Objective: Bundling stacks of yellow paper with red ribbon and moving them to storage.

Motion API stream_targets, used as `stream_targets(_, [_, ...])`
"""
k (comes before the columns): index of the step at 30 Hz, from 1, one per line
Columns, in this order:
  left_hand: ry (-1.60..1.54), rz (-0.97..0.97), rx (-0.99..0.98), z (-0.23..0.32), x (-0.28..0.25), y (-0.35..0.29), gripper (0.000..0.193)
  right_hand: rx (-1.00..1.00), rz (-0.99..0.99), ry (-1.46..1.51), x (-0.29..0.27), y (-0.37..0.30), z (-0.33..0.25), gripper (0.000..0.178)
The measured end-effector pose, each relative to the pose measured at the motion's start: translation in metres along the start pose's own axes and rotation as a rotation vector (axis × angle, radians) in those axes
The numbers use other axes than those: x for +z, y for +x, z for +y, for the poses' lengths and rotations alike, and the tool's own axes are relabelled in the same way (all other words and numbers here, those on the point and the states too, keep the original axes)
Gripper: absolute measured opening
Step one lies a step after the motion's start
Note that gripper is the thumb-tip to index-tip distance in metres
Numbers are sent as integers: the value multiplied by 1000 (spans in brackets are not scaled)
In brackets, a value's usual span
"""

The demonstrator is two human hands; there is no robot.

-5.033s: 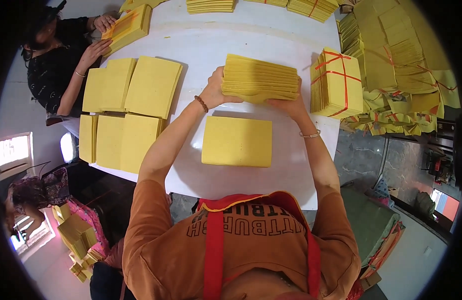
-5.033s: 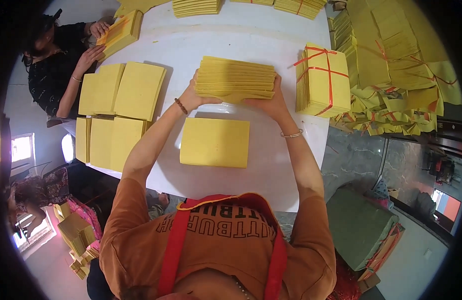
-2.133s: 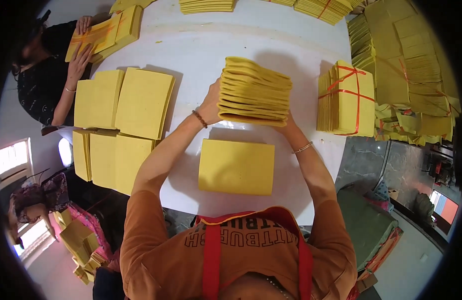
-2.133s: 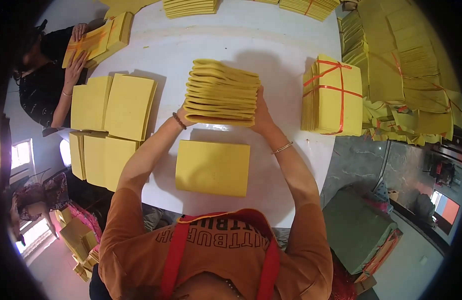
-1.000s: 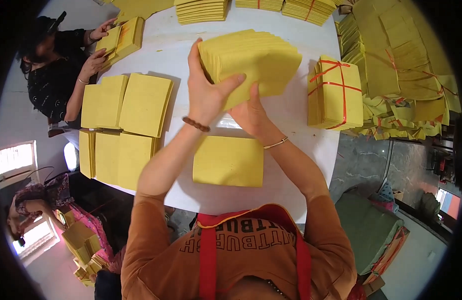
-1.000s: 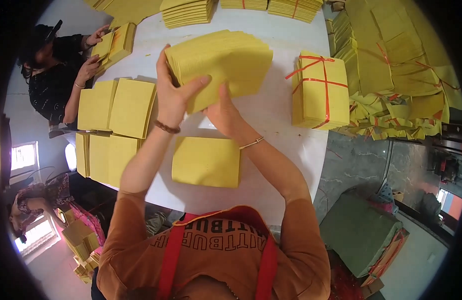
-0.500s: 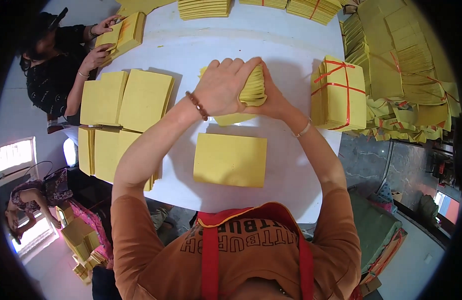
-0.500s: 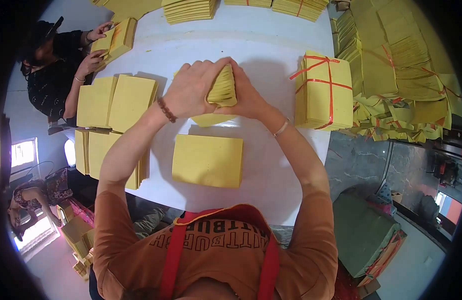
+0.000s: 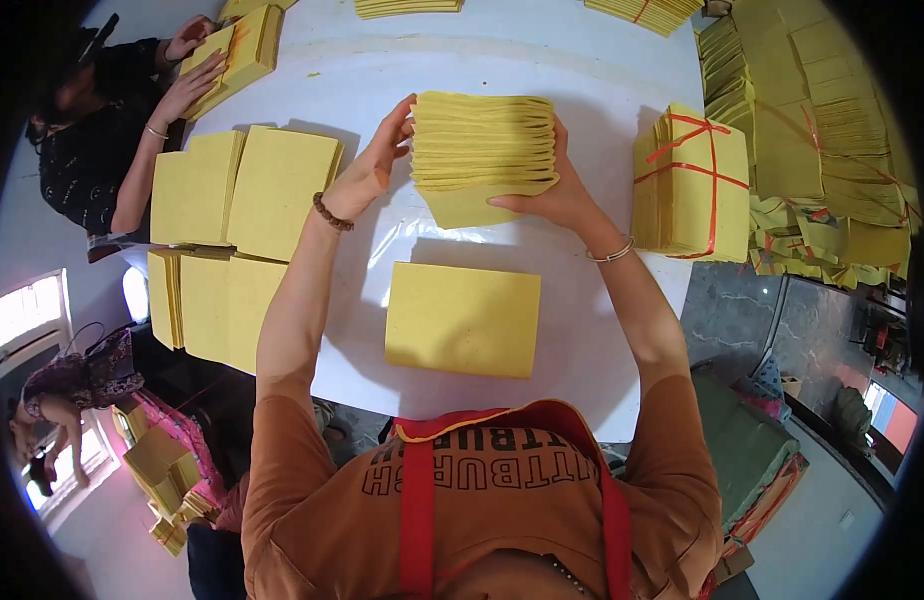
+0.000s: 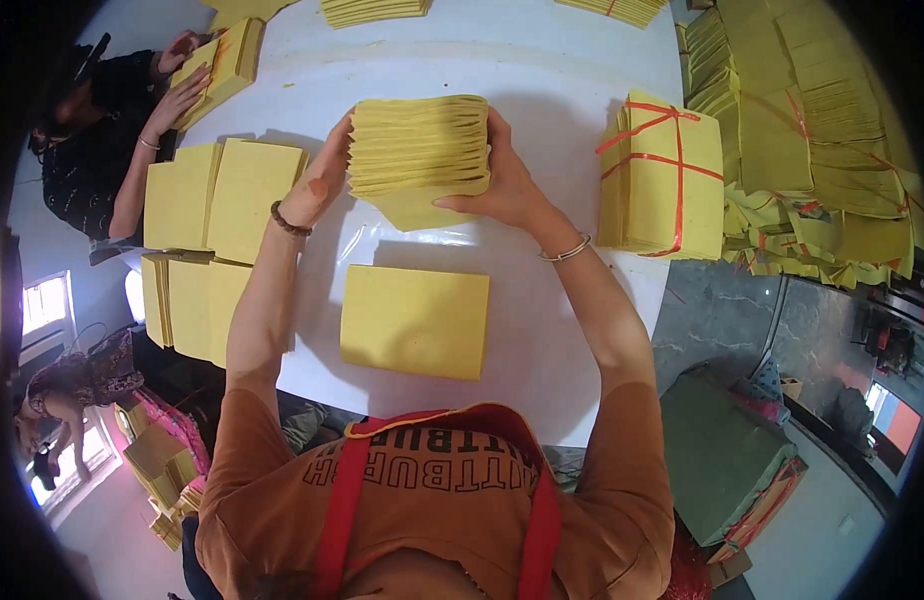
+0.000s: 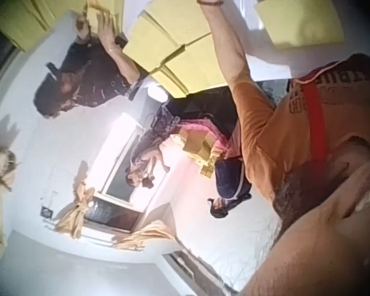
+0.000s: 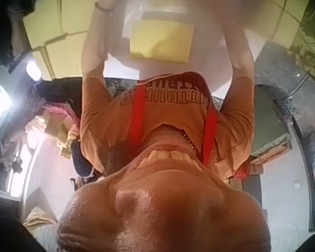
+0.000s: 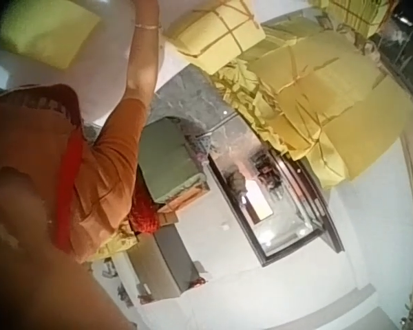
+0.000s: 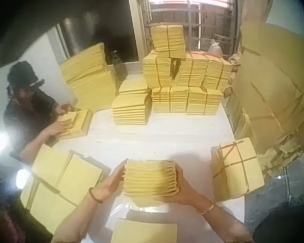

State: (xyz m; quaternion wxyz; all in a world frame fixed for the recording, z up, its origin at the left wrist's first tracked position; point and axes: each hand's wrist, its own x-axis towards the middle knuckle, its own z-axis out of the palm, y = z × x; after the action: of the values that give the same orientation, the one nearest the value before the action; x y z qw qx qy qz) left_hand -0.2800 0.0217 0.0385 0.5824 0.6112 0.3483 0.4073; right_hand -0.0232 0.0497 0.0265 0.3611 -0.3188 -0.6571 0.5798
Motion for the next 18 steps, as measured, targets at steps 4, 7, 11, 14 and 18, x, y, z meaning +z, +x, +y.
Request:
stream_targets(4, [180,-118,-93,-9,-12,-7,105,-6,8,-45,0,2,6,110])
stream_targets(7, [17,68,-89,-11,18,-6,111,-15,-4,-58,1,1,0,110])
stream_targets(11, [-31,106,113,-16,26,-1,105,87,-45,-145,2,2,-8,111])
stream_targets(14, [-351,371,26,-13,14,23,93,64,-104,-102,-1,4,-5,112])
stream_targets(18, [-441,271,-210,0,26,37,76,60,-78,-151,-2,3,0,111])
